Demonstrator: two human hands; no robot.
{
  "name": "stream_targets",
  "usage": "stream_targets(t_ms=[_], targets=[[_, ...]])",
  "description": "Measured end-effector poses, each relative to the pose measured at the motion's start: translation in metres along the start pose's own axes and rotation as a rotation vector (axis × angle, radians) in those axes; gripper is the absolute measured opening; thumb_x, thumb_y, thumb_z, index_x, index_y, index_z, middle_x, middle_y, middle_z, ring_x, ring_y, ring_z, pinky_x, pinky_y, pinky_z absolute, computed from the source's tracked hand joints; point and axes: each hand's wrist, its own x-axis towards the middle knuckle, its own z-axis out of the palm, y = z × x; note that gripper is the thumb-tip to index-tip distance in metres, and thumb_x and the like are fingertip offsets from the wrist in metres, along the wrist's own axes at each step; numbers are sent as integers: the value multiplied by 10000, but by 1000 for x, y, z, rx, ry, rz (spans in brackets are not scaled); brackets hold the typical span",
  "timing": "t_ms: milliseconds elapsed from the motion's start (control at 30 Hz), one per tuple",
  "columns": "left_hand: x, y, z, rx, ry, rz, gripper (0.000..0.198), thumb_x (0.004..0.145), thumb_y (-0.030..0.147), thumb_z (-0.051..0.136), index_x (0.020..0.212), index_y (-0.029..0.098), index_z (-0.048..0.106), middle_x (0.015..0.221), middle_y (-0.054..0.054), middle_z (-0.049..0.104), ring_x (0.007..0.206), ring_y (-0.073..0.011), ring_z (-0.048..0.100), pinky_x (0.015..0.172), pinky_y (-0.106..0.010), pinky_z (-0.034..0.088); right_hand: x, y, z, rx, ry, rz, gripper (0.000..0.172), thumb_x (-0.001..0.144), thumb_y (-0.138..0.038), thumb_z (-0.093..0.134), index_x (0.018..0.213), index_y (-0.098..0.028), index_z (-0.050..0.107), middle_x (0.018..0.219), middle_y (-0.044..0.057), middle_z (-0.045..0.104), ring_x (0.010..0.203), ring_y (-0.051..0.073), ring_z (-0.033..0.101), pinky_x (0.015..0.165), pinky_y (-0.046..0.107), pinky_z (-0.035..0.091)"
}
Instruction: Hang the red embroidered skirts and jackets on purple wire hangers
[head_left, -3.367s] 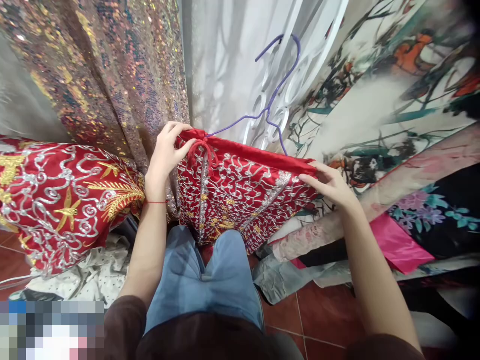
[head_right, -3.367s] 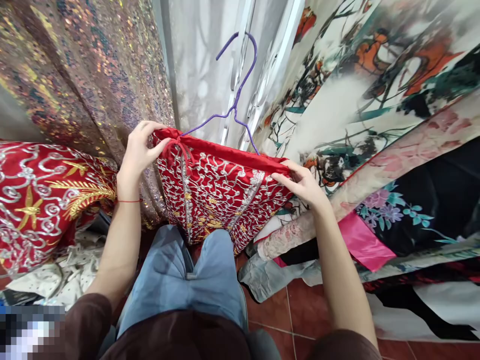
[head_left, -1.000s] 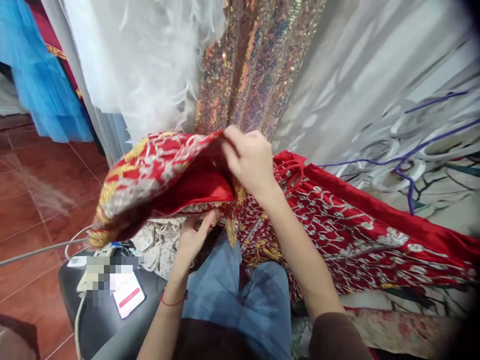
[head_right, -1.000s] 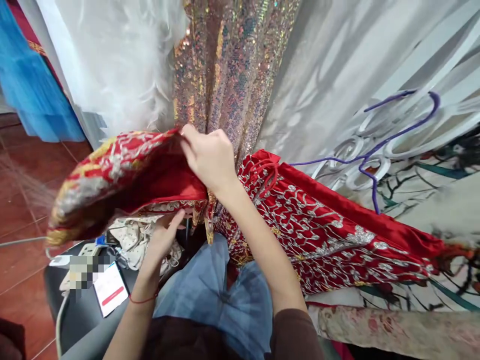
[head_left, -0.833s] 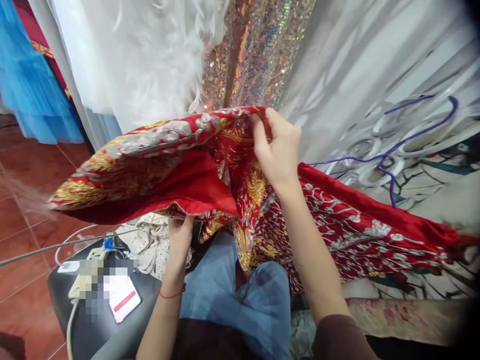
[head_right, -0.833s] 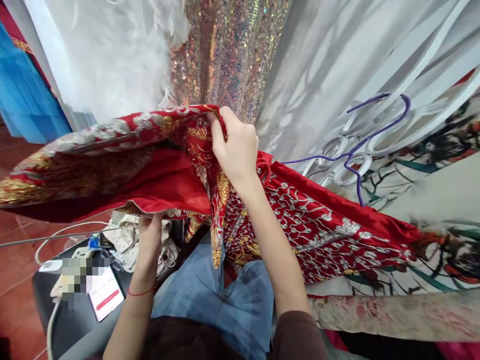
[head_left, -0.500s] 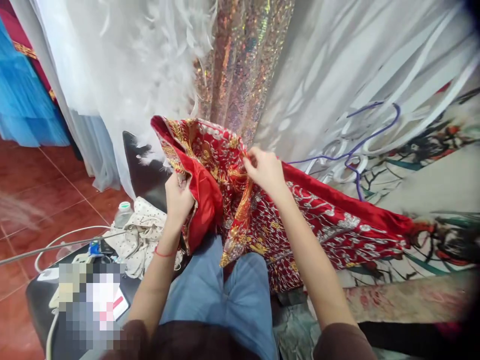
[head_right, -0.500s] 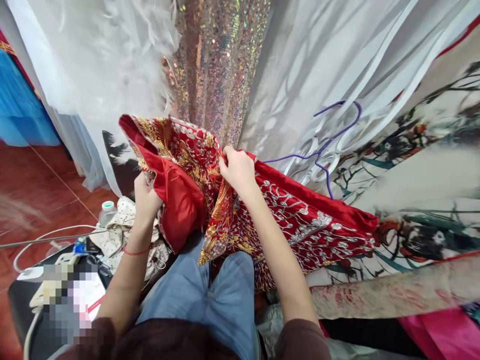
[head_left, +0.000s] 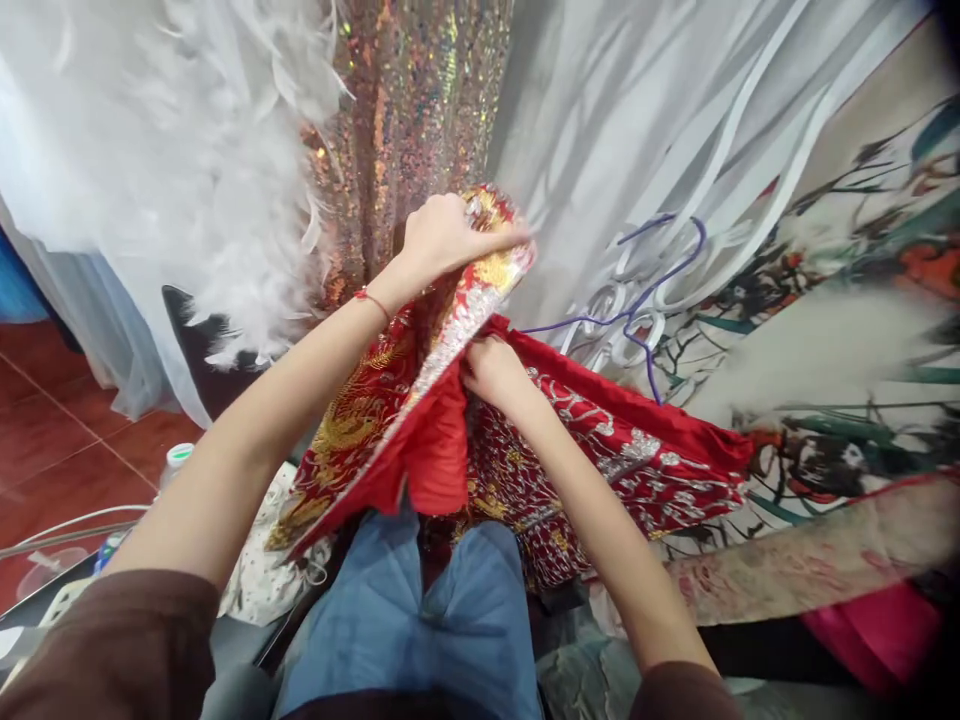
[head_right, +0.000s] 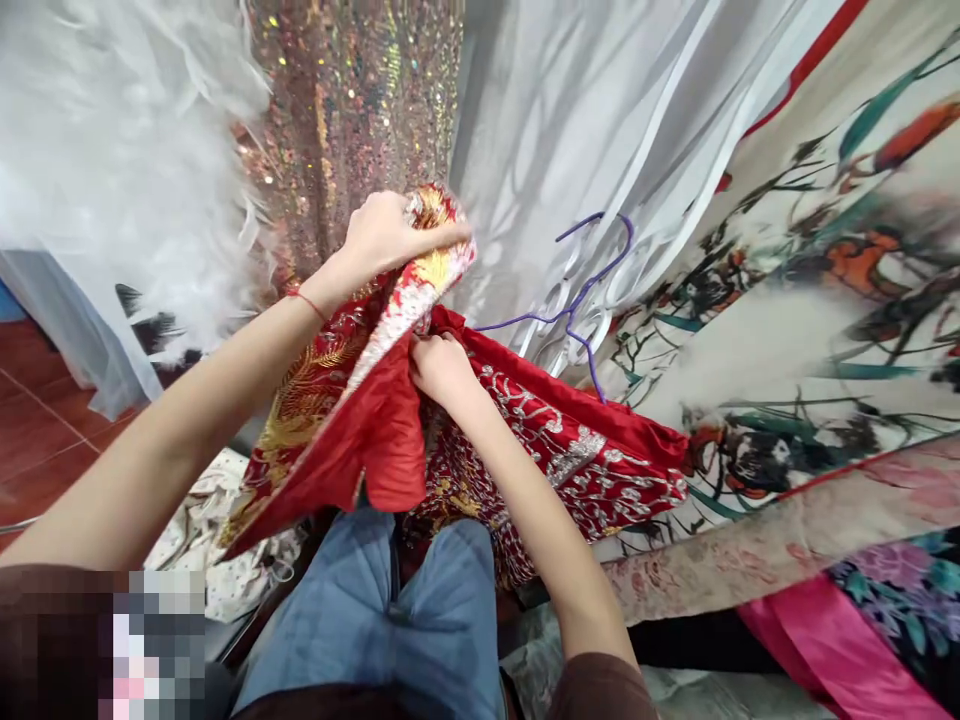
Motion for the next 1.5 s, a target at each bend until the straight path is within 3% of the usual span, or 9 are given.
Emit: stream_targets(t_ms=[100, 233, 500, 733, 833, 933, 1100, 1333, 1500], targets=[[13, -28, 24, 181, -118, -4, 760, 529, 788, 699, 788, 77, 636, 825, -172, 625, 876, -296, 592, 796, -358, 406, -6, 9, -9, -24, 225, 2, 280, 952, -233, 407, 1005, -135, 663, 1041, 129, 679, 1034, 255, 550, 875, 352, 374], [16, -75, 45, 186, -318, -6, 591, 561, 671, 721, 762, 121, 642, 766, -136, 626, 872, -303, 607, 770, -337, 416, 3, 10, -9, -64, 321, 187, 300, 967, -268, 375, 1103, -128, 603, 1083, 147, 636, 1030, 265, 522, 865, 365, 359], [19, -105, 42, -186, -88, -36, 311, 777, 397, 555, 576, 163, 517, 514, 15, 336, 599, -139, 407, 633, -288, 347, 37, -3, 23, -68, 152, 469, 447, 983, -347, 318, 1050, -46, 642, 969, 237, 683, 909, 309, 624, 838, 421, 384], [24, -114, 40, -238, -81, -80, 348, 838, 386, 514, 602, 140, 581, 533, -14, 435, 674, -179, 506, 717, -314, 391, -4, 5, -40, 279, -262, 26, 408, 945, -339, 416, 627, -182, 619, 605, 14, 619, 538, 118, 494, 557, 266, 341], [21, -103, 42, -314, -73, -52, 345, 862, 372, 505, 621, 136, 578, 580, -36, 499, 750, -203, 546, 792, -331, 419, 22, 22, -51, 311, -354, 121, 422, 938, -356, 442, 603, -167, 616, 543, 28, 562, 516, 128, 488, 531, 272, 359], [17, -87, 44, -406, -82, 42, 316, 859, 329, 478, 604, 153, 540, 595, -31, 508, 729, -175, 521, 800, -315, 431, 64, 41, -39, 217, -245, 409, 524, 945, -526, 427, 748, -125, 701, 619, 97, 612, 623, 195, 595, 618, 322, 436], [12, -75, 44, -483, -117, 157, 267, 802, 256, 440, 543, 195, 425, 551, -7, 434, 622, -144, 445, 709, -299, 420, 104, 68, -11, 133, -65, 541, 423, 862, -496, 596, 923, -103, 738, 743, 152, 662, 833, 290, 663, 758, 430, 481], [11, -81, 45, -512, -170, 268, 88, 715, 204, 441, 637, 194, 481, 659, -14, 513, 680, -165, 503, 708, -300, 421, 91, 92, -30, -34, 367, 738, 367, 976, -259, 407, 1117, -30, 657, 1055, 253, 636, 1096, 338, 601, 870, 457, 441], [14, -92, 55, -396, -254, 309, 170, 722, 187, 423, 755, 165, 589, 744, -24, 588, 737, -172, 528, 752, -310, 436, 59, 95, -45, 67, 315, 756, 341, 961, -173, 405, 1244, -52, 552, 1068, 231, 648, 1005, 309, 643, 838, 397, 457]])
